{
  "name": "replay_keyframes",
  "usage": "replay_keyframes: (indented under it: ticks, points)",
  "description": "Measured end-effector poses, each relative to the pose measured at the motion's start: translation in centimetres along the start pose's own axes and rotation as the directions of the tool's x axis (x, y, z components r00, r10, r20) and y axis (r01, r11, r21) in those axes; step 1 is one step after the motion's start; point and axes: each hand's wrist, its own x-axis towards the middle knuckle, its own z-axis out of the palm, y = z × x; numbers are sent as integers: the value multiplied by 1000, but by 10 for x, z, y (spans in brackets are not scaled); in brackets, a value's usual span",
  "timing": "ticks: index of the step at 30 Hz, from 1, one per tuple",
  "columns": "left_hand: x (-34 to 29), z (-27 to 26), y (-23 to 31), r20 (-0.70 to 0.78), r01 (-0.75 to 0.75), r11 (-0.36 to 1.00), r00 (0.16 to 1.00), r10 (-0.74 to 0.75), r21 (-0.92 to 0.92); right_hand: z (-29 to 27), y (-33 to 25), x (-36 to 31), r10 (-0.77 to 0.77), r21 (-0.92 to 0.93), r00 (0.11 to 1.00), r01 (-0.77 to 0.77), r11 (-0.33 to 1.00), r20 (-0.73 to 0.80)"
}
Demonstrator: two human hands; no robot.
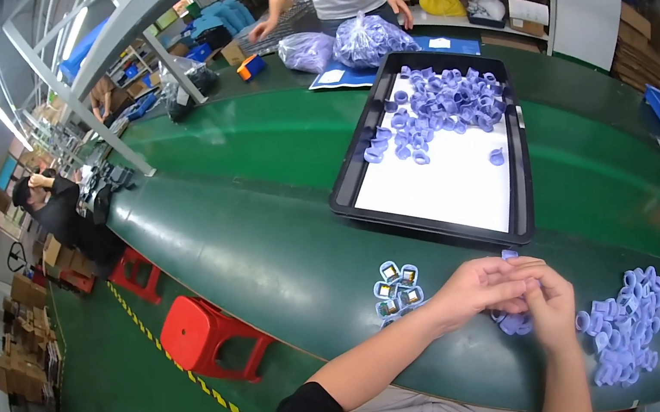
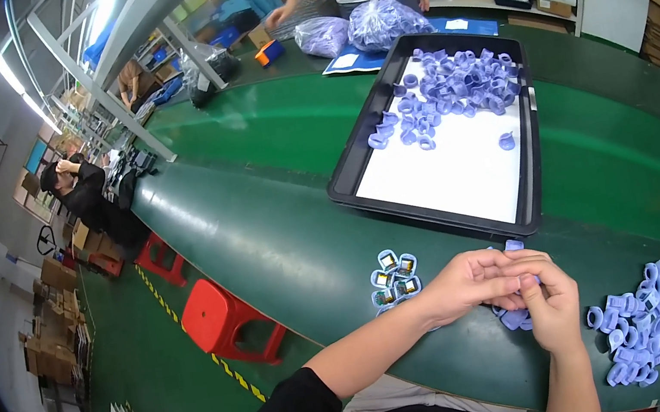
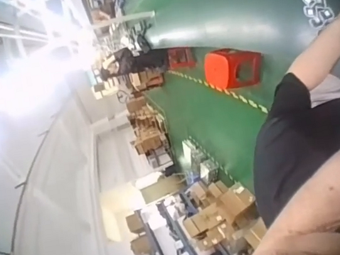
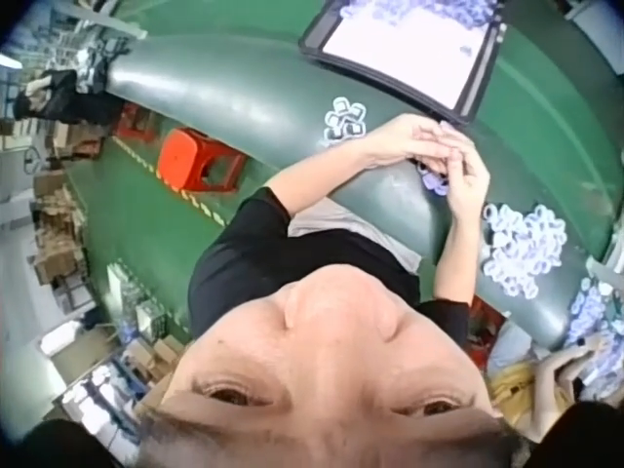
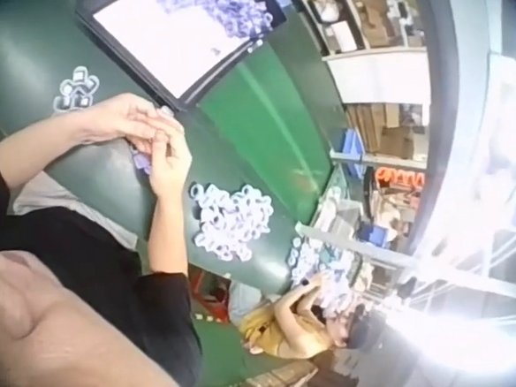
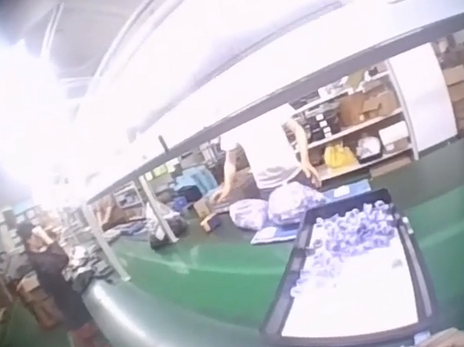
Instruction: Manually inserting small electronic components into plastic housings at an assembly line workstation.
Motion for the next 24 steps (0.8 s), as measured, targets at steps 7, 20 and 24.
replay_keyframes:
  ticks: [7,20,24]
  points:
    - [3,-1,-6,39,-4,985,999,10,-174,1,5,-4,42,42,998,-40,998,-44]
    - [-2,4,-2,133,73,995,989,-63,-69,-6,-4,-4,17,-237,996,-39,971,-90]
    - [4,1,-9,169,95,992,982,-79,-88,-6,-7,-7,129,131,991,-123,984,-38]
